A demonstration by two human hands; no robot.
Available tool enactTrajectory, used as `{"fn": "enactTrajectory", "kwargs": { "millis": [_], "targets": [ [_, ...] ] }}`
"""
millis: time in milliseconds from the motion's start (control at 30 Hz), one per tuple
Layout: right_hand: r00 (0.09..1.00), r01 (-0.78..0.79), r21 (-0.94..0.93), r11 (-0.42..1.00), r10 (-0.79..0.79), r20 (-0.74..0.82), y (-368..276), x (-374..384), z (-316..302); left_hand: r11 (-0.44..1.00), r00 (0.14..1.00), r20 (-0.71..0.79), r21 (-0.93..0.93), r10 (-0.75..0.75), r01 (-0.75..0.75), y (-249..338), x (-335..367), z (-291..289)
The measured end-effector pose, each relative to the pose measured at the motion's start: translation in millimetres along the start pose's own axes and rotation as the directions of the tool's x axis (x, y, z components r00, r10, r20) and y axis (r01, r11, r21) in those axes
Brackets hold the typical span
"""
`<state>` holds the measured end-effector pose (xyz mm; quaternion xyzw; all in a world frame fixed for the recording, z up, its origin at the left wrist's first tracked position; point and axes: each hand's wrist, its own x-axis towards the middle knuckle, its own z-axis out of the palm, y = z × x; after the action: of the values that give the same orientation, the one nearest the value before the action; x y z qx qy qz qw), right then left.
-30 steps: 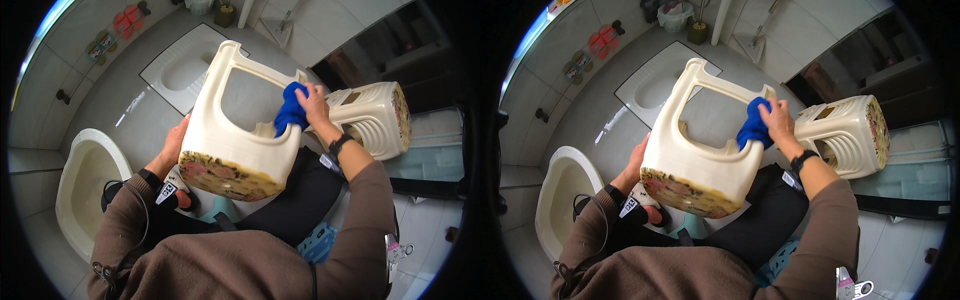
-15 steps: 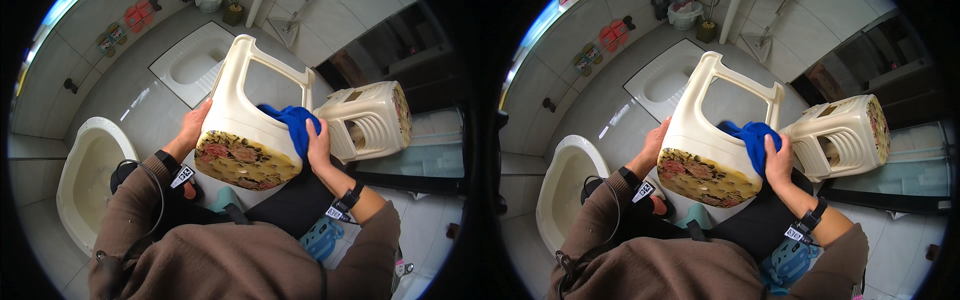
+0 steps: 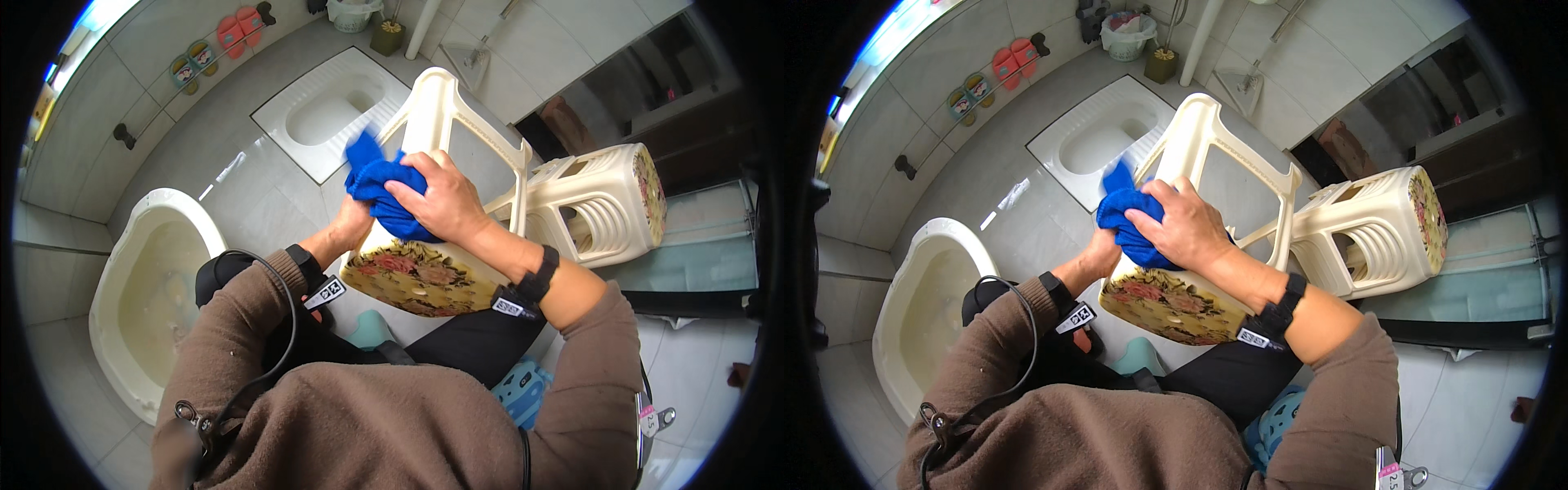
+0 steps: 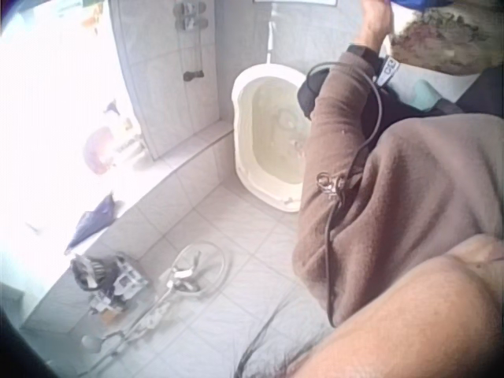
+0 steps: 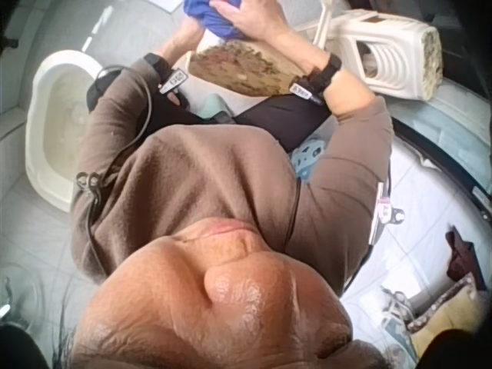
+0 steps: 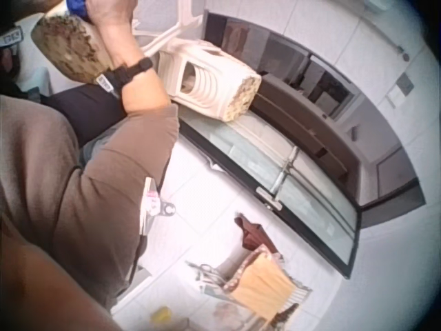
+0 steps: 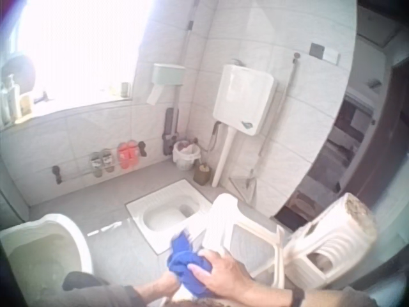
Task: The person washes a beige plastic stool with a floral pattern by scrubbing it with a cloth in a basin of water, then rinses and dries it with a blue towel. The stool is turned over to clean all sides and legs before being wiped dry.
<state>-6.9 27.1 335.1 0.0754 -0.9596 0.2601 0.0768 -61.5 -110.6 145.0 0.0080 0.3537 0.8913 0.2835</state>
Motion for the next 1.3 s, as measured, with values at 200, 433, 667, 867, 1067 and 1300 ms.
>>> {"fn": "enactTrajectory", "kwargs": {
  "millis": [200,433,667,867,1067,1300],
  "targets": [
    [0.995,0.098,-0.094,0.991,-0.097,0.009,73,-51,-25,0.859,0.998,0.017,0.509,0.054,-0.055,-14,1,-30],
    [0.931,-0.024,-0.572,0.82,0.228,0.286,172,-78,-95,0.924,0.98,-0.179,0.353,-0.09,0.149,16,-26,2],
    [0.592,-0.55,0.557,0.622,0.761,-0.265,273,-38,-133,0.79,0.99,-0.142,0.607,0.004,0.084,31,-35,-3],
    [0.624,-0.66,0.723,0.204,0.685,0.376,279,-27,-74,0.923,0.956,-0.275,0.332,-0.102,0.194,27,-36,-11],
    [0.678,-0.565,0.804,-0.185,0.452,0.58,260,-28,-45,0.885,0.947,-0.32,0.434,-0.026,0.171,31,-40,-10],
    [0.766,-0.438,0.862,-0.255,0.395,0.506,212,-26,-50,0.168,0.987,0.006,0.985,0.159,-0.033,46,-33,-49]
  ]
}}
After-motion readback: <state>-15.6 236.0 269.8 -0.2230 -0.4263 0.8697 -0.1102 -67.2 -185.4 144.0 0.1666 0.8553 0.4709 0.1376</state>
